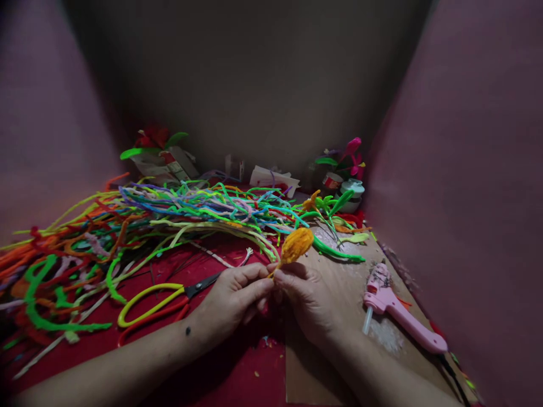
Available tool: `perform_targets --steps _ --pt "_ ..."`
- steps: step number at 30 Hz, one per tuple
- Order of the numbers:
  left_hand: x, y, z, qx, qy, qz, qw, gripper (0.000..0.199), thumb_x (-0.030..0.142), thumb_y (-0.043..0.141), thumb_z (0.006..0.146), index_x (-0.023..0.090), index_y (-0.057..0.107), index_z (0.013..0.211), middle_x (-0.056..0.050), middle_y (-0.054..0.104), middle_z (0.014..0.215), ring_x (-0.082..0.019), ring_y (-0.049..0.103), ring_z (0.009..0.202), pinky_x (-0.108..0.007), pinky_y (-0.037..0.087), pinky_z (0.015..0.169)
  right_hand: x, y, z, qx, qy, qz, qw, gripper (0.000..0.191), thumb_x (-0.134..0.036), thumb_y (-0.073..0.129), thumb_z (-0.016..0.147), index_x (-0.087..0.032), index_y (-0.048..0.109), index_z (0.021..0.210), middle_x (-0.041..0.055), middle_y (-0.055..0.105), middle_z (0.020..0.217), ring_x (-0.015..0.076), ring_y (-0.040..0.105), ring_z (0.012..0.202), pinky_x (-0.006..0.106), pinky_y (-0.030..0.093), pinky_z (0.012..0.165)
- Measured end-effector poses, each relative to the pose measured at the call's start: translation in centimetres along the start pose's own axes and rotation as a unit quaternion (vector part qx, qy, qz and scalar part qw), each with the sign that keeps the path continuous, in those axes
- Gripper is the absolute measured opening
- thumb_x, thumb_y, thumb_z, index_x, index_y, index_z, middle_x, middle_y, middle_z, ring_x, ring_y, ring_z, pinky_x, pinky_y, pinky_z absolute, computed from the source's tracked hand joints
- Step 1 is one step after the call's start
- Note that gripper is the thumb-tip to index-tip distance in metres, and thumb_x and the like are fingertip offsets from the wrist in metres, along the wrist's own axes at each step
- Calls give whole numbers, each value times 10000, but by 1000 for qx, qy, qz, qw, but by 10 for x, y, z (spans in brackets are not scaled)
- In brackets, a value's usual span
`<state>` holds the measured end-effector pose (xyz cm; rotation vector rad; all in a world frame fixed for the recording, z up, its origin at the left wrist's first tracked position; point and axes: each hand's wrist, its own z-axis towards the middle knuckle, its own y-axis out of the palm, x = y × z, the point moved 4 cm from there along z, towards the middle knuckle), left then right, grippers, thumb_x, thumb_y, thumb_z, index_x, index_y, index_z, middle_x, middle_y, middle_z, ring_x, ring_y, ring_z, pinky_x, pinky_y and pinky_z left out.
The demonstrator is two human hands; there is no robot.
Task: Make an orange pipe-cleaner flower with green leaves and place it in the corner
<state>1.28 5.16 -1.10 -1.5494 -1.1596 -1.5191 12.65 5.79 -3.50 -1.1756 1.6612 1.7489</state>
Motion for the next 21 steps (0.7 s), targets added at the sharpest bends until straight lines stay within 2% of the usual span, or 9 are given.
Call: perform_targets --steps 5,12,17,21 --pt "-4 -1 1 -18 -28 -36 999 209 286 539 770 144 534 618 49 466 452 -27 325 319 -157 210 332 0 2 -3 -10 20 -4 1000 116 -231 706 675 -193 721 784 -10 588 555 141 534 545 271 410 584" --pt "-6 -4 0 -55 -77 -125 988 183 278 572 776 127 553 674 46 473 485 -5 303 334 -137 187 341 -2 1 -3 -3 17 -11 1000 166 -212 716 661 -161 722 819 -1 599 593 121 501 545 259 394 581" --pt "-7 -3 0 -123 -102 -214 964 179 279 597 781 128 540 703 63 445 473 6 223 310 -141 142 337 -2 2 -4 2 28 -14 1000 165 -221 726 656 -160 724 810 8 625 616 110 506 545 255 403 599" --pt "-12 -2 -2 -176 -111 -257 944 148 269 557 824 131 552 772 77 415 459 2 179 298 -153 132 335 -2 4 -3 -23 20 -5 1000 127 -224 724 658 -161 713 768 -3 613 583 102 505 542 236 403 594"
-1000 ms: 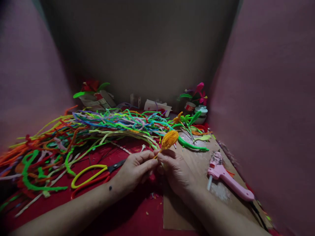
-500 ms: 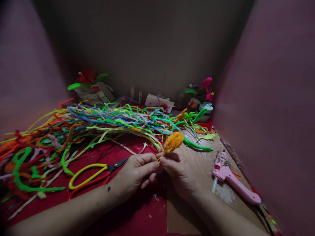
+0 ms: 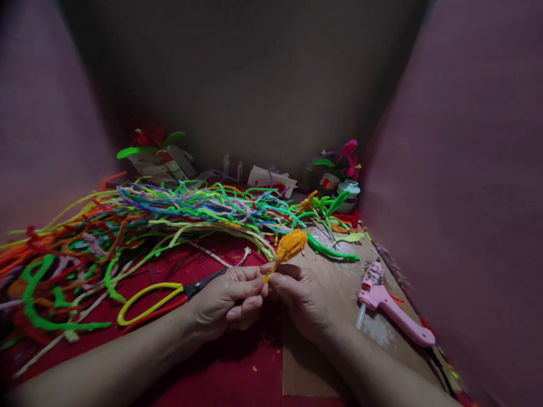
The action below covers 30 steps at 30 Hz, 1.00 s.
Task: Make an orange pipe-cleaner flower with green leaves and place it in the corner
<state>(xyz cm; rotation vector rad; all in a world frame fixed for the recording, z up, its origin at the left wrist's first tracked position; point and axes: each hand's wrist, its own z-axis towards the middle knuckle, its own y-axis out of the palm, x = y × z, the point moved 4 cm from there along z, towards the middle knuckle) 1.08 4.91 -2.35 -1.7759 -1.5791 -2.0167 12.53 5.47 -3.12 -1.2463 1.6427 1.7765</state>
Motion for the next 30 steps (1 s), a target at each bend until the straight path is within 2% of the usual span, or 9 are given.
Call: perform_targets --steps 6,10,15,18,22,24,26,28,30 --pt "-4 -1 -1 -25 -10 -15 1000 148 256 505 863 139 547 783 89 378 424 -8 149 296 -164 146 337 1 -1 0 -9 -16 -47 999 92 -249 711 662 -166 673 664 -8 588 571 122 482 557 258 375 577" --pt "-6 -3 -1 -22 -4 -16 1000 151 257 512 859 134 543 776 85 391 444 -7 152 298 -164 154 330 1 -1 -1 -15 -29 -86 996 165 -252 667 716 -178 629 573 -4 572 572 128 463 569 281 361 601" --pt "-7 -3 -2 3 10 7 1000 157 285 545 836 141 531 775 87 401 449 -4 158 304 -154 142 325 2 -1 0 -18 -27 -85 996 88 -242 651 732 -163 689 735 -16 548 568 102 419 533 264 360 579" --pt "-6 -1 -2 43 13 62 997 193 327 542 830 141 536 782 73 440 472 -4 213 300 -149 156 321 2 -1 0 -22 -21 -72 997 91 -232 652 734 -148 683 715 -27 514 553 87 418 516 243 360 551" --pt "-1 3 -4 110 57 180 976 228 354 536 814 129 550 782 54 474 506 -17 316 326 -152 202 334 3 -1 0 -13 -22 -58 998 89 -232 662 725 -148 667 695 -34 499 542 87 445 496 233 359 516" --pt "1 5 -6 144 87 227 959 192 318 556 792 128 560 811 63 465 525 -21 334 360 -150 236 353 1 0 -1 -2 -36 -53 998 133 -220 672 716 -152 634 608 -43 465 509 83 432 484 225 350 501" --pt "1 8 -9 170 124 267 941 156 248 587 760 135 569 867 46 521 615 -33 411 448 -147 316 413 -1 0 -2 28 -44 -55 997 156 -208 694 690 -150 621 564 -47 450 492 75 408 478 214 344 494" --pt "-3 10 -12 176 149 305 924 188 213 607 742 153 565 915 22 578 734 -58 494 563 -156 385 495 -3 0 -4 61 -33 -57 996 103 -224 717 660 -150 660 615 -37 482 503 77 414 481 208 347 485" --pt "-11 11 -13 167 144 331 917 161 254 569 785 166 544 918 15 588 753 -71 518 577 -168 401 500 -3 1 -5 77 -13 -56 995 122 -253 733 633 -150 694 685 -25 509 511 90 441 485 208 357 469"
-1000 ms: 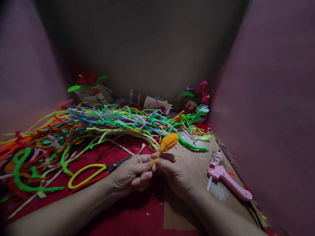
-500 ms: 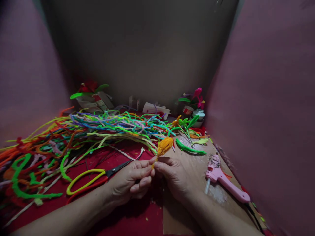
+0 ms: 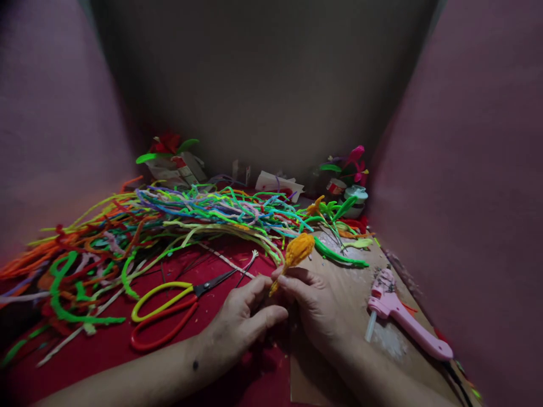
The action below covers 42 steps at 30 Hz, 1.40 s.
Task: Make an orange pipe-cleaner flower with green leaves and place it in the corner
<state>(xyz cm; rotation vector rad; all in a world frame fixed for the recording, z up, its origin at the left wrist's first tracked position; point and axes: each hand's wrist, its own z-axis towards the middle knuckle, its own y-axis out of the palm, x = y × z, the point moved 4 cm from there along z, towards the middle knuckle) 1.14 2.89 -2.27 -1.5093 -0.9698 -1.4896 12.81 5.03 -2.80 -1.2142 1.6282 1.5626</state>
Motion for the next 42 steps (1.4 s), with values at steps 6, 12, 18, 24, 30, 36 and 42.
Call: perform_targets --steps 6,12,18,24,30,36,42 --pt "-9 5 -5 7 -16 35 999 216 370 376 896 183 480 862 49 515 597 -47 401 380 -169 318 373 6 2 -2 -43 35 5 998 136 -269 701 672 -151 693 739 -17 530 510 110 494 407 214 384 383" --pt "-1 -3 -2 23 4 100 995 146 309 441 870 185 513 844 48 514 574 -62 447 411 -178 339 412 5 6 -4 -38 33 11 999 87 -236 701 672 -153 691 697 2 585 539 119 537 447 228 433 456" --pt "5 -8 0 29 36 132 990 249 318 397 896 184 563 770 39 494 569 -71 443 484 -186 350 489 4 1 -1 -5 -3 0 1000 102 -242 735 644 -158 711 696 -45 455 493 74 402 459 208 367 480" --pt "11 -14 4 54 39 91 994 273 316 466 861 158 600 683 20 502 592 -85 435 559 -198 340 539 7 -2 -2 -6 -6 -2 1000 150 -264 736 656 -158 721 761 -26 479 522 98 387 517 229 326 502" --pt "3 -5 7 -71 -114 -219 966 255 371 541 812 144 552 696 67 435 461 -25 254 308 -173 190 335 8 0 -2 -39 15 27 999 184 -293 717 678 -144 719 785 -24 474 497 92 394 491 236 327 498" --pt "0 -1 3 -197 -171 -380 887 182 312 527 849 139 550 795 78 446 495 -6 159 273 -144 220 277 4 4 -7 -48 7 15 999 189 -323 733 654 -153 711 733 7 563 521 110 462 508 247 381 527" --pt "6 -5 8 -133 -116 -176 968 253 382 453 867 154 537 796 51 467 530 -38 289 304 -178 244 324 0 7 -7 -17 -26 -1 1000 186 -324 723 676 -172 722 783 -19 531 498 105 461 481 246 393 516"
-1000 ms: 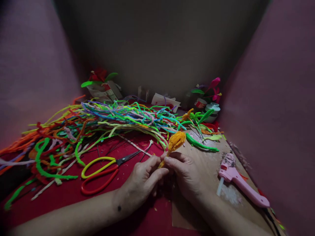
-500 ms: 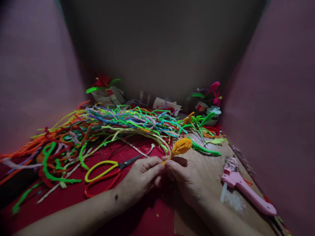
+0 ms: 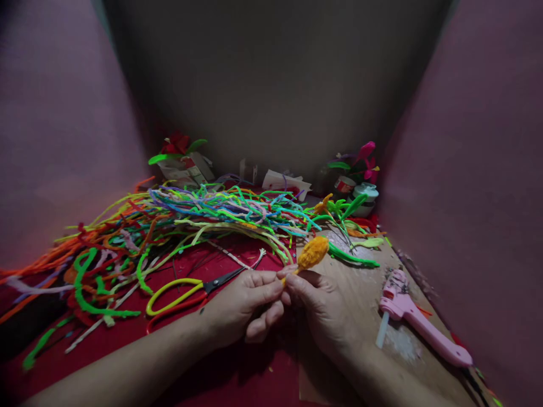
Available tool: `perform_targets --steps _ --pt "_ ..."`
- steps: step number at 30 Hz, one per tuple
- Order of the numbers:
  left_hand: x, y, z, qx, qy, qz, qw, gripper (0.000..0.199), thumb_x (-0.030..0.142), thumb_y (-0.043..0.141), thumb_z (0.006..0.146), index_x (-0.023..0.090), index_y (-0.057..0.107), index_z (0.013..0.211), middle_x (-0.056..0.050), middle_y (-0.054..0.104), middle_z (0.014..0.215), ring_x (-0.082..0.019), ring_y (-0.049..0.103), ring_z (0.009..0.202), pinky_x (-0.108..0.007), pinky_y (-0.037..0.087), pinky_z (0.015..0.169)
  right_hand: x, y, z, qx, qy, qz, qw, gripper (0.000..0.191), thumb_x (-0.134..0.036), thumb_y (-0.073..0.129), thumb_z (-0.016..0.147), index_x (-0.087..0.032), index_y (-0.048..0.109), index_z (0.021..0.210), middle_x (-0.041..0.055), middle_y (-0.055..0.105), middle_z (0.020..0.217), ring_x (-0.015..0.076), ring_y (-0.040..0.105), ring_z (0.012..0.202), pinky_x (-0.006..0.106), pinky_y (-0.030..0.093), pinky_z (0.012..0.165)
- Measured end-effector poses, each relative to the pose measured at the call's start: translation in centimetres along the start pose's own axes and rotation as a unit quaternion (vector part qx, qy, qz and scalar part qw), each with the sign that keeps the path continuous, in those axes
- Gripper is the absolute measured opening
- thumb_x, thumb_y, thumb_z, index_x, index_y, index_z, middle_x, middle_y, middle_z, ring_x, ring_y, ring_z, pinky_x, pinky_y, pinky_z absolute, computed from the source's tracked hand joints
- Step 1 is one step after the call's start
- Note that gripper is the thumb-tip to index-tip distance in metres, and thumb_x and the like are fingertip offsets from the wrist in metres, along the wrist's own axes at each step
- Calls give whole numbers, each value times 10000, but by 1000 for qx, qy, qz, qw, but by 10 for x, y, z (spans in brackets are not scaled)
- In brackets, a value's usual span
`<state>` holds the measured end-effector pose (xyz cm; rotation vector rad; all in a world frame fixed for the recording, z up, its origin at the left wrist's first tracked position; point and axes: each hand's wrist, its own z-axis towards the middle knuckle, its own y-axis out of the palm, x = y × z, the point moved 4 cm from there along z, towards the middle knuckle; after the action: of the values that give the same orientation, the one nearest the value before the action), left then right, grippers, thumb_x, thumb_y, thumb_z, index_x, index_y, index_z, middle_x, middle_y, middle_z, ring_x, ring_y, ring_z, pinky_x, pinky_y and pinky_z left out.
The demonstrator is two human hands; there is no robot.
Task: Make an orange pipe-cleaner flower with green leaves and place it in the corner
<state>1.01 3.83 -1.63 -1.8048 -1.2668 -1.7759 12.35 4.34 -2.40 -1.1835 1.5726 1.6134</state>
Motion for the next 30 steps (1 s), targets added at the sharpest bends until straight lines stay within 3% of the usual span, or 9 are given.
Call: perform_targets --steps 2,5,8,12,15,20,24,26,30 --pt "9 -3 -3 99 74 204 971 251 387 472 855 157 550 796 22 503 578 -69 395 398 -198 294 408 -1 -1 1 21 -8 -7 1000 184 -321 740 652 -166 722 751 -25 517 501 101 451 481 243 393 511" --pt "17 -2 -11 196 187 450 851 229 393 543 819 169 581 849 -22 551 683 -123 474 569 -232 337 555 -1 -2 1 43 -10 -20 999 173 -310 751 639 -161 727 723 -11 566 550 102 469 511 240 402 538" --pt "15 0 -15 198 234 558 771 204 321 460 869 171 597 858 -53 556 688 -146 473 572 -245 317 551 1 -2 0 28 -12 -36 999 171 -315 727 681 -168 738 769 7 623 608 116 515 557 248 420 574" --pt "10 0 -14 161 251 615 730 226 136 392 856 177 606 915 -67 583 709 -158 498 589 -246 321 552 1 -2 -3 21 -32 -79 996 162 -322 701 718 -170 745 754 30 678 683 144 567 637 260 437 617" --pt "12 -1 -13 162 230 591 756 254 113 384 844 170 604 957 -65 608 736 -156 527 609 -243 344 571 -1 -1 -3 10 -35 -87 996 144 -305 702 720 -193 748 797 34 706 778 154 591 709 285 450 712" --pt "23 -1 -11 167 196 390 884 199 230 423 873 183 616 878 -6 599 705 -106 530 615 -211 387 616 -4 -1 -2 -1 -40 -87 995 200 -296 749 657 -236 745 848 28 711 869 189 613 820 324 457 790" --pt "19 0 -7 111 85 139 980 218 337 492 830 168 514 693 82 366 469 -46 327 349 -166 300 369 -5 -3 -1 -32 -53 -92 994 149 -276 688 729 -239 742 862 36 700 956 199 602 922 335 436 862" --pt "14 2 -5 62 36 27 997 246 384 534 806 174 480 690 108 310 438 -29 240 287 -156 292 303 -5 -4 -1 -47 -54 -92 993 163 -273 661 756 -240 735 898 38 700 939 194 602 902 342 432 867" --pt "8 4 -4 -20 1 -105 994 221 348 554 819 161 493 719 110 332 426 -11 208 260 -149 362 286 -6 -4 -1 -69 -69 -95 991 187 -288 636 775 -252 729 932 35 696 941 198 590 928 358 387 929"
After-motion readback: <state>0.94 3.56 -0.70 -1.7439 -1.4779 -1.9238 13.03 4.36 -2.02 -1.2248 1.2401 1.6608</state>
